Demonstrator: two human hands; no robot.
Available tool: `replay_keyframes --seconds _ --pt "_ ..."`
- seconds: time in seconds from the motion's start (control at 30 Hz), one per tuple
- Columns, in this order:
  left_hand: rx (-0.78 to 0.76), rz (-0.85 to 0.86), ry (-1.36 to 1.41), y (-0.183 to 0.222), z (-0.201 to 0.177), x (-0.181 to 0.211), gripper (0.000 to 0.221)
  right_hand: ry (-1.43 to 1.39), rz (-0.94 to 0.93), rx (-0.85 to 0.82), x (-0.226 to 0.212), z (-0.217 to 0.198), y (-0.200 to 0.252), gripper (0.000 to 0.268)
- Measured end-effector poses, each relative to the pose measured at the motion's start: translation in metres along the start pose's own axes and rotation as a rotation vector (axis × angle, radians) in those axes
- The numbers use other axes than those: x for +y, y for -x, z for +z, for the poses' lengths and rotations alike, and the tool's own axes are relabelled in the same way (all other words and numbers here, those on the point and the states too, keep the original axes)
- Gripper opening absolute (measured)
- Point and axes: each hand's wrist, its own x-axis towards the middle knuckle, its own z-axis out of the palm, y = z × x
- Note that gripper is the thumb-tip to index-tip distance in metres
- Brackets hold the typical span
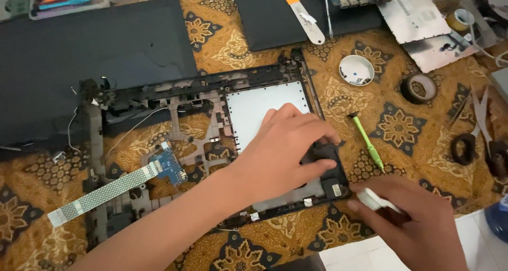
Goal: Cleaning the internal components and chassis of a disassembled laptop using a toothbrush to remove dust.
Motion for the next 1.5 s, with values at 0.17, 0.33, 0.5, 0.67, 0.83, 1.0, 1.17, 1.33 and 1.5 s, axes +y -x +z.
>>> replay_keyframes --seconds 0.17,0.33,0.5,0.67,0.83,1.0,1.17,1.33,1.5 --pt "-0.063 -0.093 0.061 -0.001 -0.008 0.004 0.035 0.083 -0.181 0.022 0.014 -0.006 -0.011 0.030" --pt "-0.069 -0.075 0.013 -0.001 -0.009 0.005 0.035 0.117 -0.039 -0.011 -0.001 -0.013 -0.021 0.023" --pt "-0.051 -0.062 -0.068 0.003 -0.009 0.003 0.039 0.053 -0.130 -0.059 -0.002 -0.008 -0.019 0.030" --pt "-0.034 -0.041 -0.075 0.003 -0.003 -0.002 0.036 0.163 -0.300 -0.175 0.027 -0.001 -0.020 0.050" --pt "-0.016 -0.085 -0.096 0.003 -0.011 -0.003 0.036 0.184 -0.361 -0.122 0.023 0.006 -0.012 0.052" --pt "-0.045 -0.136 -0.081 0.003 -0.014 -0.004 0.023 0.125 -0.349 -0.137 0.018 0.011 -0.007 0.050" --pt "-0.080 -0.173 0.070 0.001 -0.018 -0.003 0.027 0.113 -0.327 -0.049 0.004 0.016 -0.001 0.046" --pt "-0.064 -0.179 0.030 0.002 -0.016 -0.005 0.026 0.089 -0.400 -0.033 0.005 0.018 -0.001 0.036" --pt "-0.090 -0.207 0.057 0.001 -0.019 -0.004 0.027 0.012 -0.278 -0.090 0.007 0.015 0.000 0.045"
